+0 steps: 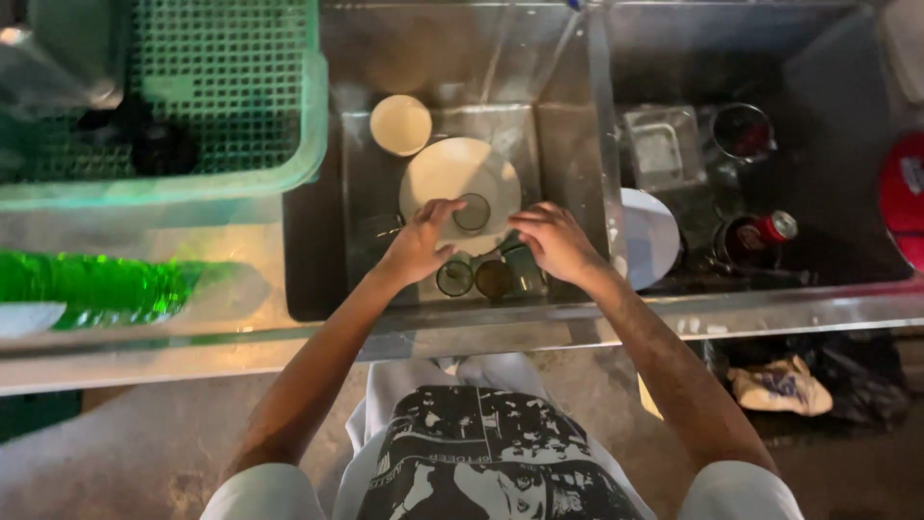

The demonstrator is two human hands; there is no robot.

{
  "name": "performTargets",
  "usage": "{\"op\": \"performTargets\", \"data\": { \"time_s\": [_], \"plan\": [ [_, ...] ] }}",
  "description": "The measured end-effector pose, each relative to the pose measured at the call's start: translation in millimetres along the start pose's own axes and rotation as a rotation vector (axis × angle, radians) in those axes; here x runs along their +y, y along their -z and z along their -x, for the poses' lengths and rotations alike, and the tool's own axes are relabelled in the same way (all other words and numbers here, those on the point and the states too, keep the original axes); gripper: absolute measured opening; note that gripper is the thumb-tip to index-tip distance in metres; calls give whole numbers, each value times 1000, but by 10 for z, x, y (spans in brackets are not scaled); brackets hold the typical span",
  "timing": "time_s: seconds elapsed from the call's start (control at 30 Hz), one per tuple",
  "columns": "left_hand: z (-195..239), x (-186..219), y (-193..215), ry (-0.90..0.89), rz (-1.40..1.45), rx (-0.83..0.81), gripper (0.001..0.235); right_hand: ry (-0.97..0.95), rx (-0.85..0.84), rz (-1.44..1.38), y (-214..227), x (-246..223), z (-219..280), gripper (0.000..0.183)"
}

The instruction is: Washing and rinsing various dishes, containers, and utensils in a kitchen sink.

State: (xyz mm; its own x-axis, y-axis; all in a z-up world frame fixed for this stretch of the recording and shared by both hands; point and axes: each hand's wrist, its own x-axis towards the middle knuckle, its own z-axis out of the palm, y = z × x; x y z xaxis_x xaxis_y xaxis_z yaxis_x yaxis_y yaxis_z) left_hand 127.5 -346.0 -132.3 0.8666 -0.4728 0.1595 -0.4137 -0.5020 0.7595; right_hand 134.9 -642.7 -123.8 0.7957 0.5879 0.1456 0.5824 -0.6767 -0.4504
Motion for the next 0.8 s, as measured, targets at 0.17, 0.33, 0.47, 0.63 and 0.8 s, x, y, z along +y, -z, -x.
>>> {"op": "performTargets", "data": {
  "time_s": [0.17,0.33,0.47,0.63,0.8],
  "plan": [
    [-15,-6,-57,-32,32,-125,83,-101,2,-18,146,-296,89,39],
    [9,23,14,-115,48,-222,83,-173,65,-75,51,-608,245,50],
    [27,40,59,-199,128,-246,83,-243,84,-17,20,-849,230,57],
    [106,-91,-80,-208,91,-225,83,-194,113,2,-68,-998,45,51],
    [218,-140,52,-192,128,-144,90,-213,67,33,-160,-1061,-209,57]
  ]
}}
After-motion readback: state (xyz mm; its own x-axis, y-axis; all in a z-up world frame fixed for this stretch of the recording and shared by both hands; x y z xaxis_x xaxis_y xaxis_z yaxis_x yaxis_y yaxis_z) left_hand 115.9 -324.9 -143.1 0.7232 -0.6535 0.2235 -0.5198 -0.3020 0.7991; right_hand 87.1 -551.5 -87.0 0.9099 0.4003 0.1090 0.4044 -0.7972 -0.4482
